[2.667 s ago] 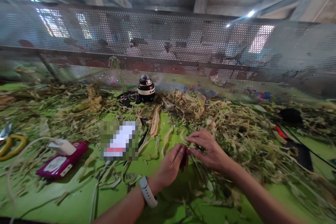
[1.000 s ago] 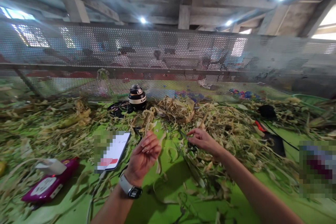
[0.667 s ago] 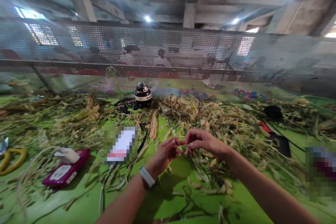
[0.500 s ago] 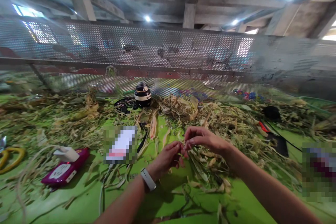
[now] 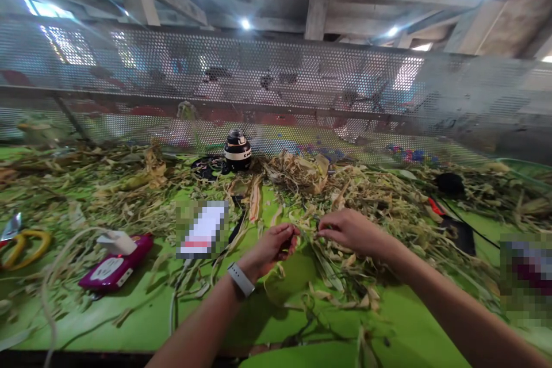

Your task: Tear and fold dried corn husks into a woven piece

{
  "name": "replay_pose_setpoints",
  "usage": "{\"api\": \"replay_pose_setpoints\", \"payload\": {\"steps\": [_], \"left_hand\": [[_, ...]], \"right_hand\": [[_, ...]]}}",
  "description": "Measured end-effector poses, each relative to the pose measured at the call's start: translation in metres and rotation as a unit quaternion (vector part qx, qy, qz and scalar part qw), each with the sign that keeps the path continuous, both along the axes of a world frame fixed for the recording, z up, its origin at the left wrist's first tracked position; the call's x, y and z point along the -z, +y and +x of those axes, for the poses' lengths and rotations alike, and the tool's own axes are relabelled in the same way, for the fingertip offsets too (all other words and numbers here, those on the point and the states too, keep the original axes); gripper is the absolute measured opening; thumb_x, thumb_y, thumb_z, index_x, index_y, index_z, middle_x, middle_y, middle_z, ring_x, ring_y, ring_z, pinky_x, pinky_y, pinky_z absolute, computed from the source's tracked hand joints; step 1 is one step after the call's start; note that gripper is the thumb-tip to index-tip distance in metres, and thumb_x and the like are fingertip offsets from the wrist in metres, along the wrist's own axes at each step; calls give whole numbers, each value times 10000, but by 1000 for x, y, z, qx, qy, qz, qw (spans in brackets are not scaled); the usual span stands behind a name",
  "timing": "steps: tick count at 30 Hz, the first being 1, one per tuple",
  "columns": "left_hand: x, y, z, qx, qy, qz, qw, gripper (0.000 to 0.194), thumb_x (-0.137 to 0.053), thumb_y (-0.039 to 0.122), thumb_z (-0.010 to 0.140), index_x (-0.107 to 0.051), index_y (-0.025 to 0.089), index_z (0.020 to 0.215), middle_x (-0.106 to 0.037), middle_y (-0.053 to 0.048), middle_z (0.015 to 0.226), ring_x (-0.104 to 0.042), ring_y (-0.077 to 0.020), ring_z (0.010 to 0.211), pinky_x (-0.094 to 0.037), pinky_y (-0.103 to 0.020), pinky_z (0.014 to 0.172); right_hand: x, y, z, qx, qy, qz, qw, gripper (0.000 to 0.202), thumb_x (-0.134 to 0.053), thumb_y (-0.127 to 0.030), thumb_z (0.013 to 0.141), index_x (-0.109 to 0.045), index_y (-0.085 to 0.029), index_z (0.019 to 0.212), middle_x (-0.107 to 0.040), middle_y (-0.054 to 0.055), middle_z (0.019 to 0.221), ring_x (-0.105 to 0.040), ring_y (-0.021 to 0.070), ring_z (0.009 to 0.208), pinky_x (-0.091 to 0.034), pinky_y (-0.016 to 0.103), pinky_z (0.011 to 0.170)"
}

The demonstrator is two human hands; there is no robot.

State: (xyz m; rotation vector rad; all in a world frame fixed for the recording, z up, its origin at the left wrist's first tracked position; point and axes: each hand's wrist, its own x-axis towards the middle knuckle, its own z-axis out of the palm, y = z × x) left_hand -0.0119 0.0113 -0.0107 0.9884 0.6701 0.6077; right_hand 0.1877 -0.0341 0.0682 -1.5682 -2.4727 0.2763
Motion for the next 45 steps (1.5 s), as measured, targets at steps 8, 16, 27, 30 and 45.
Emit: {"api": "replay_pose_setpoints", "payload": {"steps": [8, 16, 27, 30, 45], "left_hand": [[-2, -2, 0, 21, 47, 9, 999, 316, -653, 459, 685, -554, 162, 732, -487, 62, 563, -362, -39, 439, -175, -188, 436], [-3, -5, 0, 55, 74, 55, 994, 314, -647, 473, 692, -570, 168, 686, -482, 55, 541, -388, -66, 468, -253, -210, 487], [-3, -9, 5, 20, 81, 122, 989, 274, -593, 450, 740, -535, 207, 629, -429, 52, 512, -345, -104, 484, -242, -227, 490], [-1, -8, 6, 3, 73, 129, 989, 249, -582, 425, 757, -545, 207, 643, -436, 37, 534, -352, -114, 489, -246, -234, 488], [-3, -7, 1, 37, 137, 281, 949, 251, -473, 387, 836, -577, 210, 691, -487, 19, 560, -435, -134, 521, -324, -238, 525]], "right_hand": [[-5, -8, 24, 12, 11, 52, 999, 168, -549, -294, 858, -644, -196, 760, -609, 55, 934, -570, 175, 843, -405, 275, 743], [8, -5, 33, 2, 142, 4, 990, 176, -510, -274, 865, -592, -179, 741, -647, 50, 832, -581, 178, 827, -428, 321, 800], [26, -24, 7, 111, 169, -137, 970, 129, -606, -278, 758, -632, -168, 821, -570, -6, 645, -505, 116, 557, -378, 227, 516], [47, -23, -11, 148, 353, -265, 885, 264, -614, -371, 747, -568, -168, 910, -524, -46, 601, -494, 97, 486, -383, 216, 475], [23, -19, 7, 99, 247, 9, 964, 258, -556, -389, 835, -654, -173, 733, -588, 35, 721, -527, 163, 715, -410, 282, 666]]}}
